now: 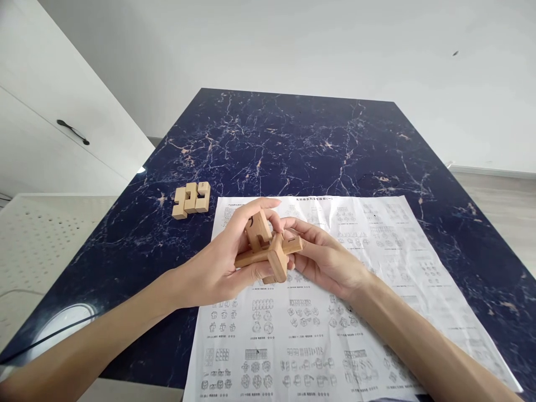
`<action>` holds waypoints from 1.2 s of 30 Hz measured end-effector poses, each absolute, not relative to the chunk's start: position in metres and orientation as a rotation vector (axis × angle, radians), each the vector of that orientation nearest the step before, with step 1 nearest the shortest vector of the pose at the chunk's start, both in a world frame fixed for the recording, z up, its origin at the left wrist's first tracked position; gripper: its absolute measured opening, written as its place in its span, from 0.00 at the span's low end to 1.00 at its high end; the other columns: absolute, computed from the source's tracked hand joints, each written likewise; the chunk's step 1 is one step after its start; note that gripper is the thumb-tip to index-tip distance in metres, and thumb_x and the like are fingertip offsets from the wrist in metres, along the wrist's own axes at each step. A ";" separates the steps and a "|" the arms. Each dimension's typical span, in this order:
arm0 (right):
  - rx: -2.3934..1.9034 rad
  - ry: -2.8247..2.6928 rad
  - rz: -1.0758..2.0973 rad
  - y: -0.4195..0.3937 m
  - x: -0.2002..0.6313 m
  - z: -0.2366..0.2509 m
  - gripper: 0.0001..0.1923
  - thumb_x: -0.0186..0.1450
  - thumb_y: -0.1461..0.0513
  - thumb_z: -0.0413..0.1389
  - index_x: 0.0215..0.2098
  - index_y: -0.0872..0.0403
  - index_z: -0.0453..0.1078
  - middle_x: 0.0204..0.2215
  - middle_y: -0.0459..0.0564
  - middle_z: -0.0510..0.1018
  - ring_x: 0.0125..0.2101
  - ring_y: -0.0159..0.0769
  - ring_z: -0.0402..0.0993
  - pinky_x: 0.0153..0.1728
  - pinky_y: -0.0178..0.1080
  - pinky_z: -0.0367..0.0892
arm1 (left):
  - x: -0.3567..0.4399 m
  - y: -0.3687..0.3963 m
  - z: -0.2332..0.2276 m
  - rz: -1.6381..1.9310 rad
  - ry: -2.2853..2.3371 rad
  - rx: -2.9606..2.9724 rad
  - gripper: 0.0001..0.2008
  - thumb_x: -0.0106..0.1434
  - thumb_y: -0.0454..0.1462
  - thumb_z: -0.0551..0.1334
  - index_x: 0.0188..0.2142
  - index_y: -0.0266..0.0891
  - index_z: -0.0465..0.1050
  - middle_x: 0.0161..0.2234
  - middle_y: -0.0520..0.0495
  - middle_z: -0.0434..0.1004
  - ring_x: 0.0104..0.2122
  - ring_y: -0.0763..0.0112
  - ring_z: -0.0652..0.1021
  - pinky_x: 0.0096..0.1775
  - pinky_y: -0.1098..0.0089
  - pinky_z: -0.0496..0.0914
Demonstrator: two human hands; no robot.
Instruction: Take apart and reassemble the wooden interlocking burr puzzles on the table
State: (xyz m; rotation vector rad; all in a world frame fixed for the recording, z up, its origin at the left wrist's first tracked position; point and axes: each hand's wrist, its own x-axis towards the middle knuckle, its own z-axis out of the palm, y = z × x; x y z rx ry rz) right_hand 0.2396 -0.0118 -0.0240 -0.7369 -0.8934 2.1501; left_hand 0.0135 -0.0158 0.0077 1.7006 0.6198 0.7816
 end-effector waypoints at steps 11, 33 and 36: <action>-0.821 -1.204 1.988 -0.019 0.230 -0.015 0.08 0.69 0.60 0.69 0.46 0.49 0.77 0.42 0.47 0.82 0.35 0.33 0.80 0.39 0.37 0.76 | 0.023 -0.019 0.000 0.970 0.564 1.798 0.38 0.63 0.47 0.74 0.64 0.50 0.55 0.42 0.51 0.69 0.29 0.71 0.74 0.35 0.62 0.76; -0.798 -0.859 1.994 -0.017 0.231 -0.026 0.11 0.64 0.64 0.72 0.42 0.51 0.77 0.31 0.41 0.78 0.26 0.26 0.74 0.29 0.29 0.74 | 0.014 -0.005 0.006 1.022 0.643 1.839 0.33 0.61 0.47 0.78 0.61 0.47 0.70 0.54 0.43 0.79 0.40 0.64 0.82 0.37 0.68 0.80; -0.791 -0.844 2.008 -0.017 0.230 -0.023 0.12 0.64 0.63 0.73 0.43 0.51 0.77 0.32 0.41 0.78 0.27 0.25 0.73 0.28 0.27 0.74 | 0.013 -0.005 0.005 0.977 0.632 1.817 0.32 0.63 0.46 0.76 0.63 0.47 0.69 0.56 0.42 0.78 0.37 0.68 0.82 0.36 0.69 0.80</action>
